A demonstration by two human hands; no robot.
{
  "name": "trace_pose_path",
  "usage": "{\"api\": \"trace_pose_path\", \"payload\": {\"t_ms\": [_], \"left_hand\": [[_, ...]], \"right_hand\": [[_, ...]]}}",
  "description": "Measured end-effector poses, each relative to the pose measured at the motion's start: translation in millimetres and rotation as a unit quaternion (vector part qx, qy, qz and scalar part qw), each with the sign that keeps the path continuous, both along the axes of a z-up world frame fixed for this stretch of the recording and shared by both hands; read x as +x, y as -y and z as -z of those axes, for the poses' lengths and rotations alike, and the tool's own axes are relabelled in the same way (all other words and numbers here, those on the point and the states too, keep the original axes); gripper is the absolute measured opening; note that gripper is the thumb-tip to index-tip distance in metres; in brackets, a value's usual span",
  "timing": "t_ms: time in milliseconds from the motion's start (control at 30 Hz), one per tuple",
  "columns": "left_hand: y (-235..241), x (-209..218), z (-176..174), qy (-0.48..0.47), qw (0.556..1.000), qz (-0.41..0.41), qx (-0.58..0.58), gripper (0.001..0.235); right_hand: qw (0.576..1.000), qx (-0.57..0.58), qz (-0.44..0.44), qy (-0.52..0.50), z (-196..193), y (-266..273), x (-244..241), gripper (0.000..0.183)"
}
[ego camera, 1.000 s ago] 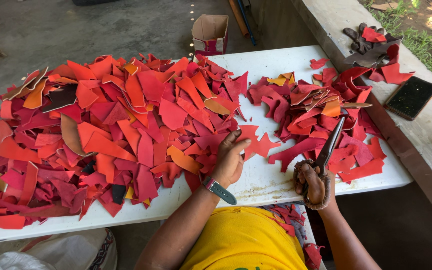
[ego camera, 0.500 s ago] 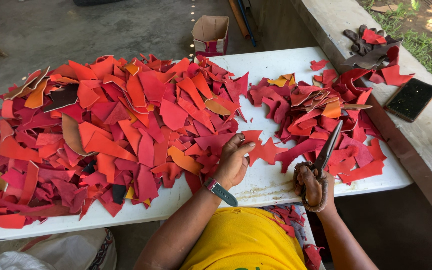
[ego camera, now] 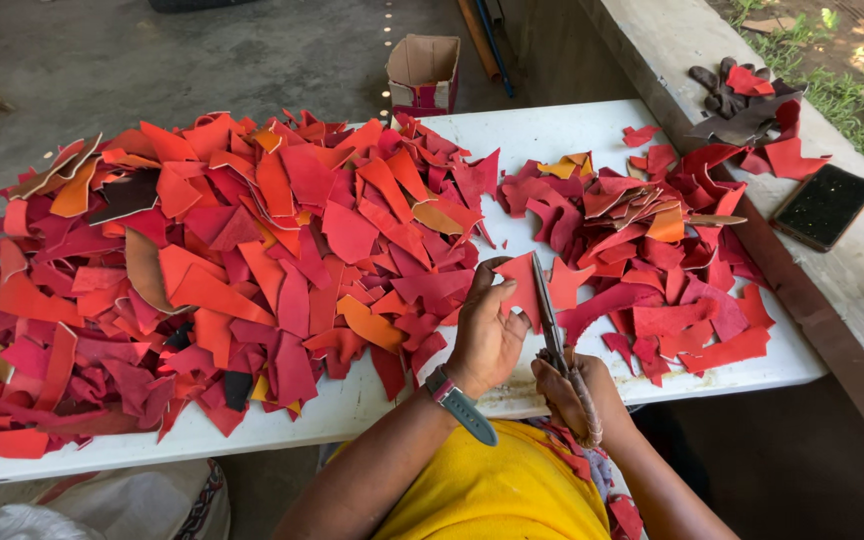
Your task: The person uses scissors to cut red and orange fabric pieces into smaller strips on a white table. The person repeatedly picks up fabric pieces, cuts them, and places the cut pieces back on the table.
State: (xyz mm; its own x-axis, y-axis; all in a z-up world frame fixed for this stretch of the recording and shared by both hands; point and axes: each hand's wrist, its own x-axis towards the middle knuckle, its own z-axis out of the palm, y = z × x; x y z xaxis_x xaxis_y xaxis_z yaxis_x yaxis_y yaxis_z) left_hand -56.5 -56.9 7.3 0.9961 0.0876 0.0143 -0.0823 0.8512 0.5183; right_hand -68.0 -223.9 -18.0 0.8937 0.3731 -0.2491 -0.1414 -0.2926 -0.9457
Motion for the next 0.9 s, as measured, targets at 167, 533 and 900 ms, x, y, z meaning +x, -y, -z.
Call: {"api": "trace_pose_path", "payload": {"t_ms": [167, 533, 900], "left_hand": [[6, 5, 11, 0.012, 0.999, -0.031, 0.043, 0.020], [-32, 22, 24, 0.015, 0.976, -0.016, 0.216, 0.011], [-45, 19, 19, 0.095, 0.960, 0.062, 0.255, 0.061]], "right_hand": [[1.000, -0.011, 0.012, 0.027, 12, 4, -1, 0.038], [0.994, -0.096, 0.011, 0.051, -8, 3, -1, 0.039], [0.997, -0.050, 0.024, 0.060, -1, -3, 6, 0.042]]}}
